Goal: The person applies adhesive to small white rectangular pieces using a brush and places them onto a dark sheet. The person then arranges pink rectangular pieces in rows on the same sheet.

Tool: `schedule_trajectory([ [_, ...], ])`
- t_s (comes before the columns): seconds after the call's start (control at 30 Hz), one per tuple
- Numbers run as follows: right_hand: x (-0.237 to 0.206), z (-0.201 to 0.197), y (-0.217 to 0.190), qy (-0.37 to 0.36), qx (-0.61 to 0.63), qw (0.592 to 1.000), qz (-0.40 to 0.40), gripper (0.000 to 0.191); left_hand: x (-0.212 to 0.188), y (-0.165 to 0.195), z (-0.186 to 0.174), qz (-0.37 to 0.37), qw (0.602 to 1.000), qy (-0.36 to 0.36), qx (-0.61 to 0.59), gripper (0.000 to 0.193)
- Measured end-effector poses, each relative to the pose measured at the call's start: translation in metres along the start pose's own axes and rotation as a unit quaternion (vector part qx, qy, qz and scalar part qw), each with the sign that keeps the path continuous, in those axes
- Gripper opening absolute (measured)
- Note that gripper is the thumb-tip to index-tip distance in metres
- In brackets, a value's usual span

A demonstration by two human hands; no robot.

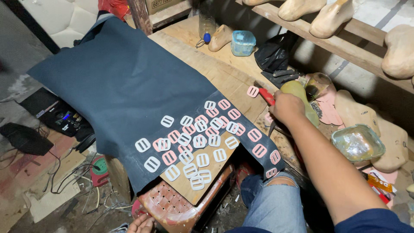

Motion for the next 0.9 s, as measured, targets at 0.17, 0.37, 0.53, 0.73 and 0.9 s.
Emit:
schedule_trajectory([
  [0.17, 0.017, -0.001, -0.006, 0.036, 0.014, 0.999, -0.020, 0.033, 0.001, -0.003, -0.003, 0.003, 1.000, 0.017, 0.017, 0.039],
  [0.37, 0.002, 0.007, -0.006, -0.014, 0.021, 0.999, -0.035, 0.041, 0.001, -0.009, -0.004, -0.002, 0.999, 0.030, 0.022, 0.040],
  [0.53, -0.017, 0.028, 0.001, -0.079, -0.057, 0.995, -0.026, 0.040, 0.005, 0.004, 0.004, 0.036, 0.999, -0.001, 0.002, 0.041],
  [0.73, 0.008, 0.034, 0.001, -0.126, 0.145, 0.981, -0.018, 0.030, 0.004, 0.005, 0.001, 0.025, 0.999, 0.016, 0.025, 0.043],
  [0.9, 0.025, 0.019, -0.027, -0.091, 0.344, 0.934, -0.039, 0.027, 0.005, -0.007, -0.001, 0.023, 0.999, 0.029, 0.035, 0.045],
])
Point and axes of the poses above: each hand's wrist, its own x-axis towards the middle knuckle, its own z-axis out of the palm, y = z × x, the point moved 7 cm from there along x, towards the middle knuckle, and after that the axes turned 11 degrees about z, right-handed, at the moved point
